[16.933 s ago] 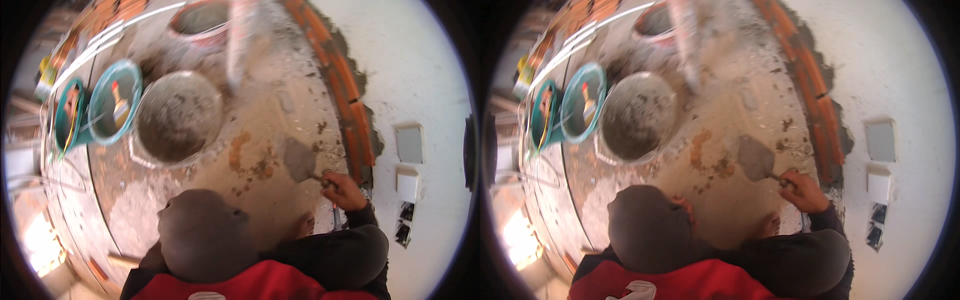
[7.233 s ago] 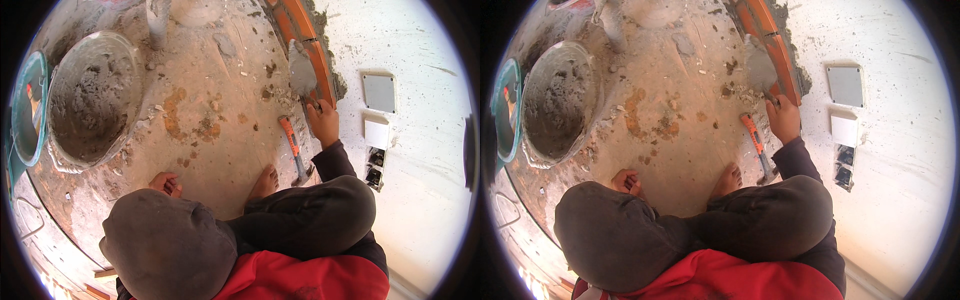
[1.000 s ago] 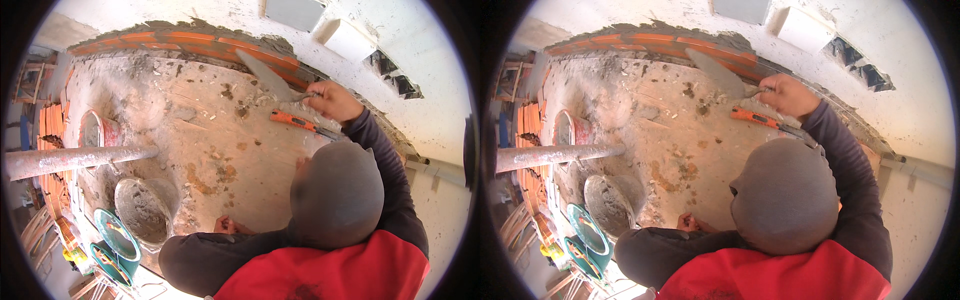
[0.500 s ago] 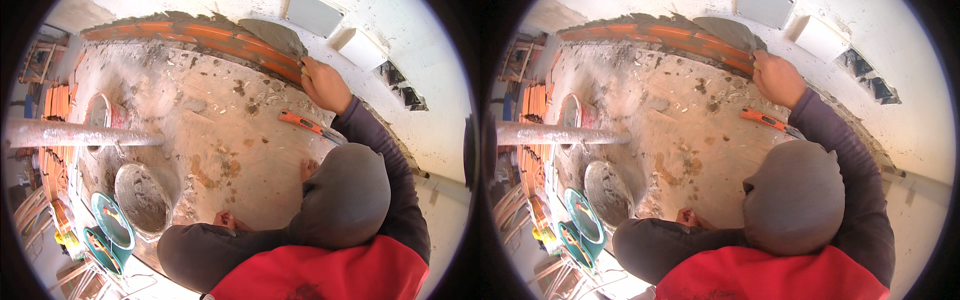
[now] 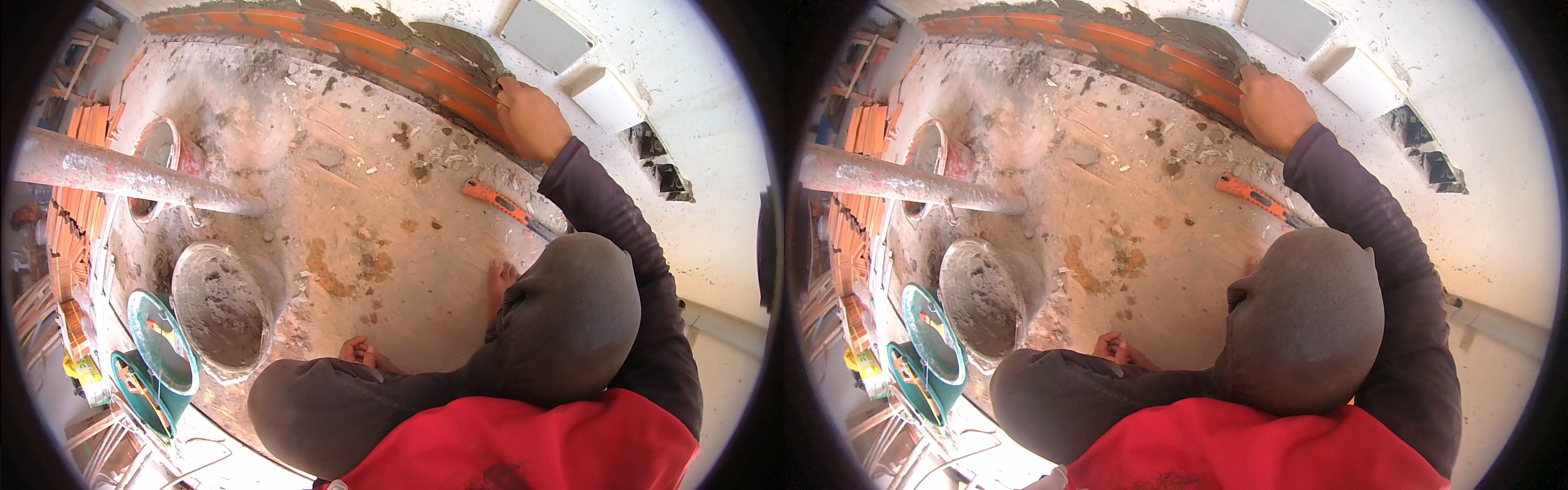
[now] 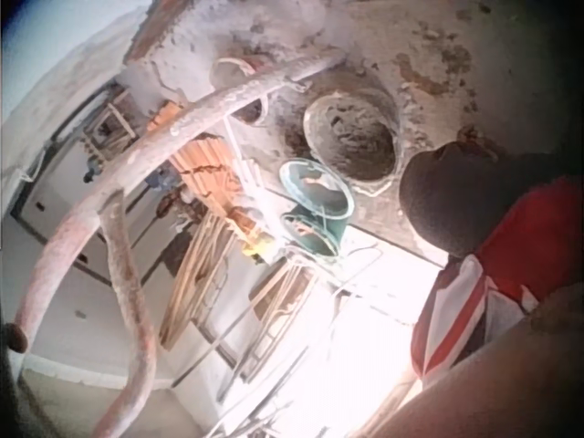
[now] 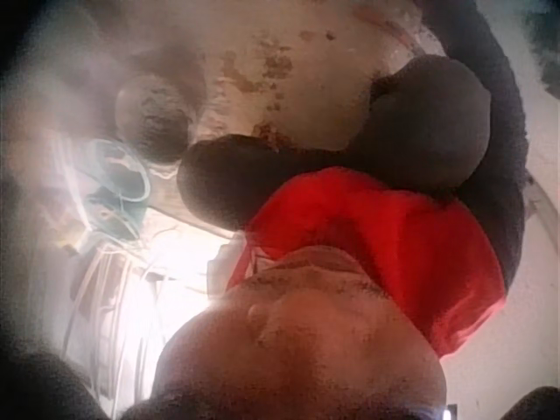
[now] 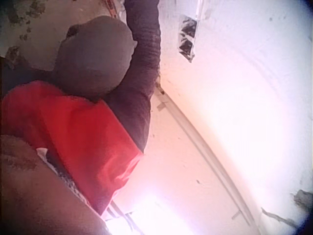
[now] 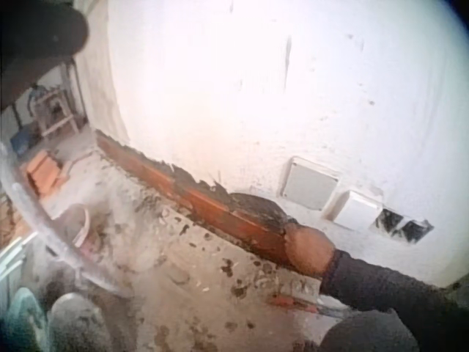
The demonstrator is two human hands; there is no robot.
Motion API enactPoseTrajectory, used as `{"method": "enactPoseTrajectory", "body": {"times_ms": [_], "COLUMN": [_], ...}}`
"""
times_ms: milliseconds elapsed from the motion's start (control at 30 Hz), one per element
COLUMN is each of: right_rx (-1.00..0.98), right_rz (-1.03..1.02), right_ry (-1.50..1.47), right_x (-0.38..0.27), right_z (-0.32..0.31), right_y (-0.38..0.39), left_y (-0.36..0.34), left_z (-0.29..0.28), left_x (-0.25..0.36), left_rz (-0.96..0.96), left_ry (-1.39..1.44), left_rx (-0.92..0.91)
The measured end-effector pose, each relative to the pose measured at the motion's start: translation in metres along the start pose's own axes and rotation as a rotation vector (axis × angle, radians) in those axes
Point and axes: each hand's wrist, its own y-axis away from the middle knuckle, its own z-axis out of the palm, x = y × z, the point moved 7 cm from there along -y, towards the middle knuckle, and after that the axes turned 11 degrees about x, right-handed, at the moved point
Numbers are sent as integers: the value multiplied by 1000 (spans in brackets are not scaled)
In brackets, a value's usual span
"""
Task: The person applies mortar to the base of a brick wall using a trowel and then smooths the mixture by hand and with the tool.
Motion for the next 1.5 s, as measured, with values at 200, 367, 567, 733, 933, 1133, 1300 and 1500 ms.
{"method": "enactPoseTrajectory", "body": {"times_ms": [200,367,567,733,933,1133,1300,1500], "right_rx": [156,118,63,97,108,129,132,71], "right_rz": [-311,-528,-672,-649,-577,-533,-517,-534], "right_ry": [-362,-427,-587,-658,-695,-724,-778,-788], "right_x": [-41,-76,-96,-101,-89,-73,-76,-72], "right_z": [8,54,103,128,133,137,137,135], "right_y": [22,26,3,-19,-37,-43,-39,-35], "left_y": [-1,-3,-5,-6,-10,-9,-5,-6], "left_z": [-6,-1,0,-8,-3,1,-8,-2], "left_x": [-9,20,41,36,48,39,26,28], "left_rz": [-49,-114,-12,-72,21,-228,-268,-198], "left_ry": [-101,-171,-354,-349,-447,-430,-443,-490], "left_rx": [-3,37,131,153,69,64,79,65]}}
